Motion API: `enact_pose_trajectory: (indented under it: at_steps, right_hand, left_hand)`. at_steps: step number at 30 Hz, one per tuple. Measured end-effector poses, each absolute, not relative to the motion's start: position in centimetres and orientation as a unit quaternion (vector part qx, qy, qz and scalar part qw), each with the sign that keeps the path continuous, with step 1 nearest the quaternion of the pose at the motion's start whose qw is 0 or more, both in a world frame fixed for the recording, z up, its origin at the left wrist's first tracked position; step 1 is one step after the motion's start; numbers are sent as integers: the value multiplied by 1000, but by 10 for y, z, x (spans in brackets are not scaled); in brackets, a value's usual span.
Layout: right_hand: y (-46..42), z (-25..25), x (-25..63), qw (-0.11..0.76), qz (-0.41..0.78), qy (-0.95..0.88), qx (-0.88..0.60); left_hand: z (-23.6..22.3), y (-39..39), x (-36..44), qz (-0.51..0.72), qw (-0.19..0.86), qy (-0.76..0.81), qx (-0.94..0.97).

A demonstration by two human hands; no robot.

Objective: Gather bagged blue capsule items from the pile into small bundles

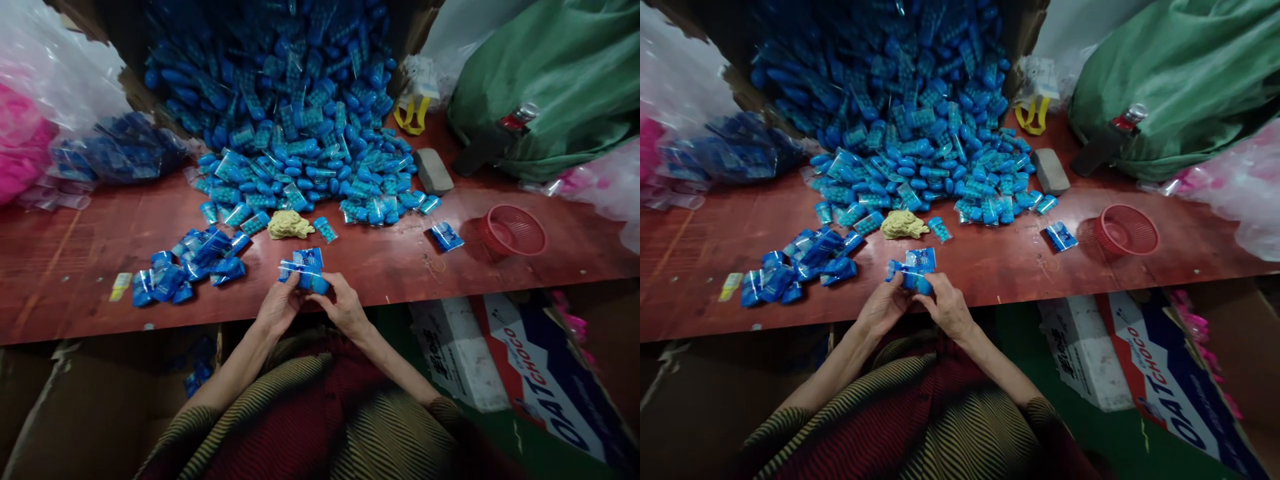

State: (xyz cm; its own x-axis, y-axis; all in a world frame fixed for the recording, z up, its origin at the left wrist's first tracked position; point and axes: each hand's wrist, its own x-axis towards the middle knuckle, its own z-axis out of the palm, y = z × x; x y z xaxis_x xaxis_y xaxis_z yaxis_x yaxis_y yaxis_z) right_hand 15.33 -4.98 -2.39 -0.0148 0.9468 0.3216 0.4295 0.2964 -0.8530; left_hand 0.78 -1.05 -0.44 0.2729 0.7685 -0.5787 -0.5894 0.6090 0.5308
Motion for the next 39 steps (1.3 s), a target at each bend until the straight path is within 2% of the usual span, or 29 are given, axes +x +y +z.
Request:
enact_pose_trajectory:
  at_steps: [7, 10, 14, 19, 28, 31, 36, 39]
  right_hand:
    - [-46, -7, 157, 494, 532, -507, -465]
    - [-42, -6, 162, 489, 590, -482, -426]
    - [-41, -7, 166, 443, 602, -544, -382]
    - [-40, -6, 169, 444, 608, -555, -355]
    - [-31, -4, 166, 430, 572, -566, -409]
    - [-30, -4, 166, 433, 575, -562, -407]
    - [-28, -7, 178, 416, 628, -545, -369]
    - [-23, -5, 186, 398, 670, -537, -324]
  left_hand:
    - [-13, -10, -4, 348, 853, 373, 109]
    - [-10, -9, -8, 319, 877, 333, 137]
    - [-1, -3, -9, 280, 892, 307, 180]
    - [6, 1, -5, 255, 892, 300, 221]
    - [8, -22, 20, 395, 854, 306, 146]
    - [10, -22, 22, 398, 845, 324, 150]
    - [11, -18, 16, 398, 807, 387, 203]
    - [9, -20, 13, 357, 790, 429, 255]
